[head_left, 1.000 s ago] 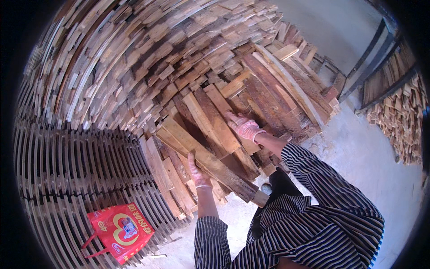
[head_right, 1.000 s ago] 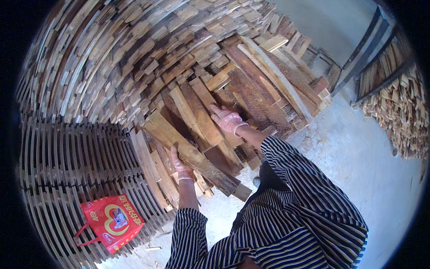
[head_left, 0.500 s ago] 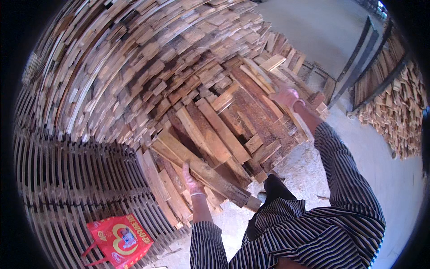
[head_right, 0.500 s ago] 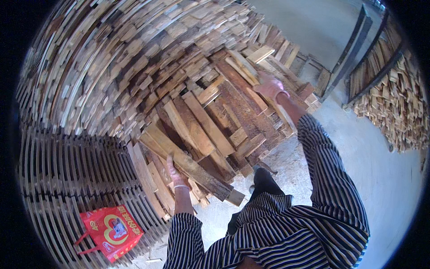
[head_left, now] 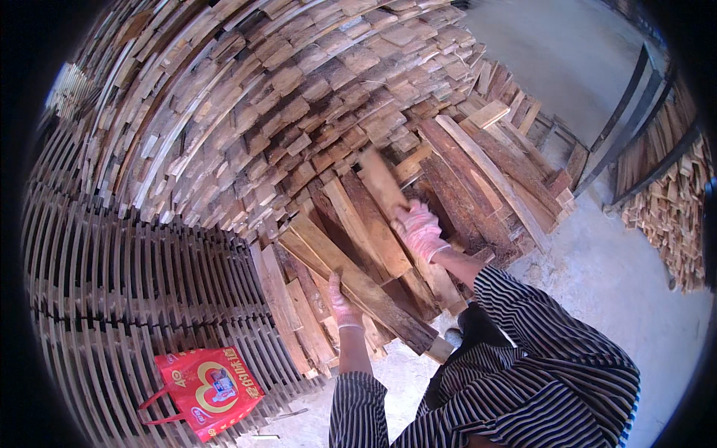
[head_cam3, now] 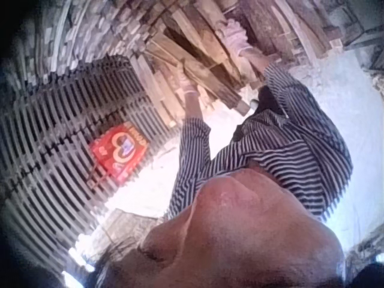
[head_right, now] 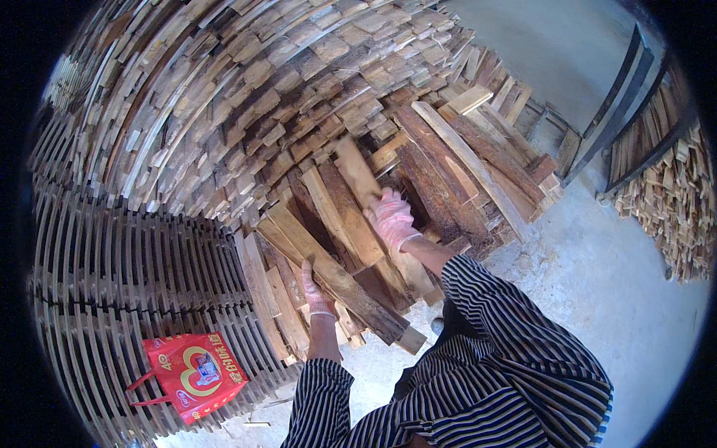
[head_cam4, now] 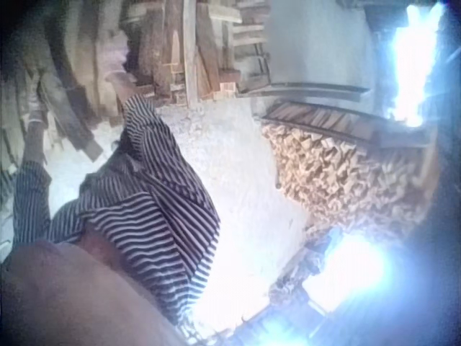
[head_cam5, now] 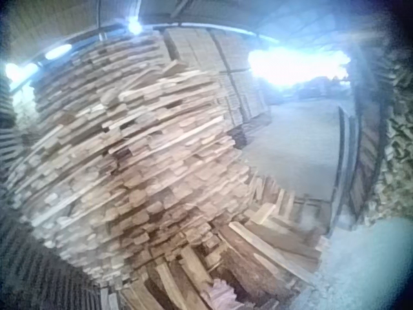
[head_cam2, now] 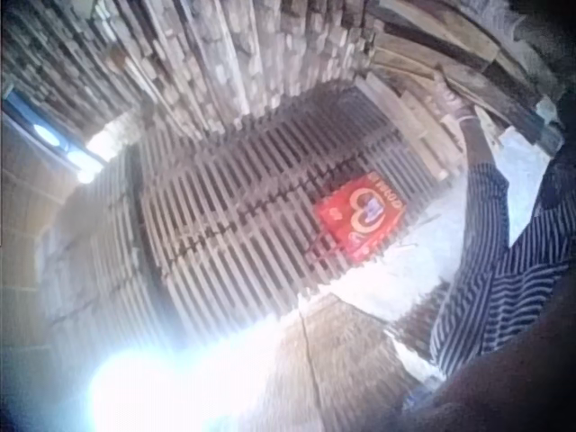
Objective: The person repeatedly picks up small wooden planks from a large pile and places them onto a vertical rack. They handle the planks one at a time or in small groups, moving between the pile and the rack throughout the clip.
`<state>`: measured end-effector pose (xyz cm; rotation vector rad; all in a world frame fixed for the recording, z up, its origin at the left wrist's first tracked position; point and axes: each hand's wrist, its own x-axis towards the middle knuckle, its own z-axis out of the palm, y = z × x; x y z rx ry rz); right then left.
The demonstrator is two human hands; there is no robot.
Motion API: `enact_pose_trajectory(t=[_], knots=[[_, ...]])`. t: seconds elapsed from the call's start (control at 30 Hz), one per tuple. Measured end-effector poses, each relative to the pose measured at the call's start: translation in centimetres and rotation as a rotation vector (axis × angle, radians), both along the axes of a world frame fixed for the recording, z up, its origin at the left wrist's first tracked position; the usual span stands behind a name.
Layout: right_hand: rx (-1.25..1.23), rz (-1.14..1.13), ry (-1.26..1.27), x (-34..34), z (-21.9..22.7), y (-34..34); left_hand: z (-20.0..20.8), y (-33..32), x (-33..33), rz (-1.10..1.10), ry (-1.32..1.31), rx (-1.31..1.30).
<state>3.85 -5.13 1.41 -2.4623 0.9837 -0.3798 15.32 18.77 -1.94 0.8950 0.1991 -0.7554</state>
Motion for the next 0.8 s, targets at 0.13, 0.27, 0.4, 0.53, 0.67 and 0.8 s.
enact_pose_trajectory(t=[0.13, 0.27, 0.4, 0.53, 0.67, 0.8], knots=[[0.152, 0.049, 0.019, 0.6, -2.0, 0.0, 0.7, -0.1, -0.3, -0.012, -0.03, 0.043], [0.79, -0.038, 0.097, 1.2, -3.6, -2.0, 1.5, -0.3, -0.7, -0.027, -0.046, 0.077], [0.624, 0.005, -0.016, 1.6, -5.5, -2.9, 1.2, -0.3, -0.6, -0.034, 0.008, 0.096], [0.552, 0.014, 0.054, 1.6, -6.7, -1.8, 0.6, -0.2, -0.4, 0.024, -0.046, 0.155], [0.556, 0.035, 0.029, 1.4, -6.8, -2.2, 0.7, -0.2, -0.3, -0.108, -0.001, 0.117], [0.672, 0.163, 0.097, 1.2, -6.1, -4.4, 1.0, -0.3, -0.4, -0.113, -0.037, 0.187]])
